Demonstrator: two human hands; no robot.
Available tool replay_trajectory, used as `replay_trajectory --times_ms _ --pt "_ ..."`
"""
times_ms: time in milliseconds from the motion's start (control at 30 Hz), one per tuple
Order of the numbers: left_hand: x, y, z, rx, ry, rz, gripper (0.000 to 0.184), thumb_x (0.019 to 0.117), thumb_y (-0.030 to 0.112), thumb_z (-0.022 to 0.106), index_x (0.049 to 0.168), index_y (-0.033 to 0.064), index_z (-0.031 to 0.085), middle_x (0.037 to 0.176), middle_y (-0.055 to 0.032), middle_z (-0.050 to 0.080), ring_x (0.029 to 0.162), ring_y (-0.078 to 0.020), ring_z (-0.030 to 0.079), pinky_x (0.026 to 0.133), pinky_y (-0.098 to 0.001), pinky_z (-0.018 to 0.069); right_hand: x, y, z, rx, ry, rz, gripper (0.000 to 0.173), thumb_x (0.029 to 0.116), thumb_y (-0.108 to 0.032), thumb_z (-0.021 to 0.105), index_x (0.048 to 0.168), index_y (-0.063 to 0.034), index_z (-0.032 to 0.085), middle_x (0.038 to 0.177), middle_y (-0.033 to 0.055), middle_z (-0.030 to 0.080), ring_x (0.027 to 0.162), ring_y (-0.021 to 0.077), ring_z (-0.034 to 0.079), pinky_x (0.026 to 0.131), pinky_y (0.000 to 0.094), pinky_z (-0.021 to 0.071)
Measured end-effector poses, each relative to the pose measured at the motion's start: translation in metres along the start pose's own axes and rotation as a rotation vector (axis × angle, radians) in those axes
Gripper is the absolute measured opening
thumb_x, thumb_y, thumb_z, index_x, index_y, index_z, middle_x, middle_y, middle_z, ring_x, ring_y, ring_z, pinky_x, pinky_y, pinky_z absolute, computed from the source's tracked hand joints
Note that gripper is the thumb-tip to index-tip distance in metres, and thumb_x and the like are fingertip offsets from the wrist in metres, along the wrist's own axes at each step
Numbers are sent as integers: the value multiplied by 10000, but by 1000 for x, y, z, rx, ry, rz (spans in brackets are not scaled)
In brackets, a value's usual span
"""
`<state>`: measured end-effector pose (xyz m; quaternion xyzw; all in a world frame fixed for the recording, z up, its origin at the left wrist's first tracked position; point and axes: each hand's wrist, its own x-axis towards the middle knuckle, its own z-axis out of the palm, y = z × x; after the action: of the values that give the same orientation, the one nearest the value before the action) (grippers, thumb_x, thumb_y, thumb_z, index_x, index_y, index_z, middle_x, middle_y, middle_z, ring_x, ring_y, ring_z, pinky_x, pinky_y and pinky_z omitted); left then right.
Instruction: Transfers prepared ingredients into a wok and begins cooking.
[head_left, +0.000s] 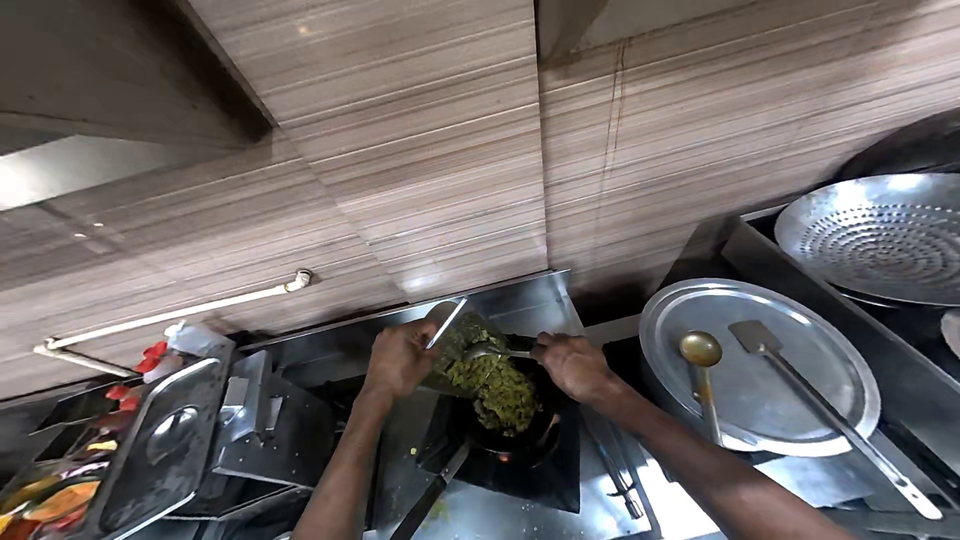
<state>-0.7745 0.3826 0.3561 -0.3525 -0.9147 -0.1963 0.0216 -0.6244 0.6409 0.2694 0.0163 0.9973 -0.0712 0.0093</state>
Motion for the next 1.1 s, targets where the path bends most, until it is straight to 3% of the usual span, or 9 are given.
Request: replay_trajectory --times_ms 133,367,500,567,767,833,933,1033,1100 --pt "0 3 9 33 52 47 214 863 111 747 715 162 601 636 -3 580 596 -210 580 548 -481 484 -4 -3 13 52 -68 -32 221 994 -96 589 1158 -145 728 1214 96 677 1059 328 674 866 526 571" --pt "0 1 17 119 77 24 173 883 100 748 752 137 641 676 -49 633 652 -267 638 590 -525 512 -45 6 42 81 -158 30 313 1003 -40 522 1273 -110 665 1340 129 631 1165 376 642 918 551 559" --pt "-1 3 15 141 64 41 164 885 96 731 755 137 642 680 -49 631 657 -273 640 586 -520 514 -58 4 44 23 196 5 277 962 -70 605 1178 -190 731 1158 58 704 958 282 719 731 452 622" --pt "-1 7 15 145 65 57 170 879 88 732 748 139 638 677 -44 628 655 -267 637 586 -515 512 -51 -6 35 24 236 -29 319 953 -39 600 1205 -194 720 1160 54 700 986 270 710 765 436 619" --pt "-5 19 10 142 90 82 186 860 66 737 728 136 627 659 -39 620 642 -246 633 588 -498 515 -38 -24 40 50 -120 -16 416 982 34 503 1367 -86 604 1379 173 589 1206 408 611 929 557 554" --pt "-6 18 7 131 100 73 187 854 65 738 724 140 625 661 -35 620 643 -241 630 591 -498 515 -50 -17 47 71 -134 4 399 980 17 521 1353 -92 614 1381 178 590 1243 420 591 956 575 542" --pt "-8 15 5 106 96 48 159 861 68 740 751 138 649 675 -44 635 657 -253 640 604 -514 524 -73 -10 44 36 -14 38 378 960 -8 565 1301 -141 663 1320 135 640 1161 380 645 874 543 577" --pt "-8 15 7 106 96 56 144 866 76 736 769 137 650 672 -44 627 650 -255 636 597 -511 523 -75 -2 40 -66 344 56 357 915 -31 641 1210 -210 733 1173 72 707 945 295 719 702 446 618" --pt "-7 18 7 110 101 57 174 871 82 736 746 139 629 653 -36 607 637 -247 622 587 -500 510 -64 -3 36 -111 408 93 329 925 -56 646 1196 -216 743 1138 65 711 927 282 713 699 426 612"
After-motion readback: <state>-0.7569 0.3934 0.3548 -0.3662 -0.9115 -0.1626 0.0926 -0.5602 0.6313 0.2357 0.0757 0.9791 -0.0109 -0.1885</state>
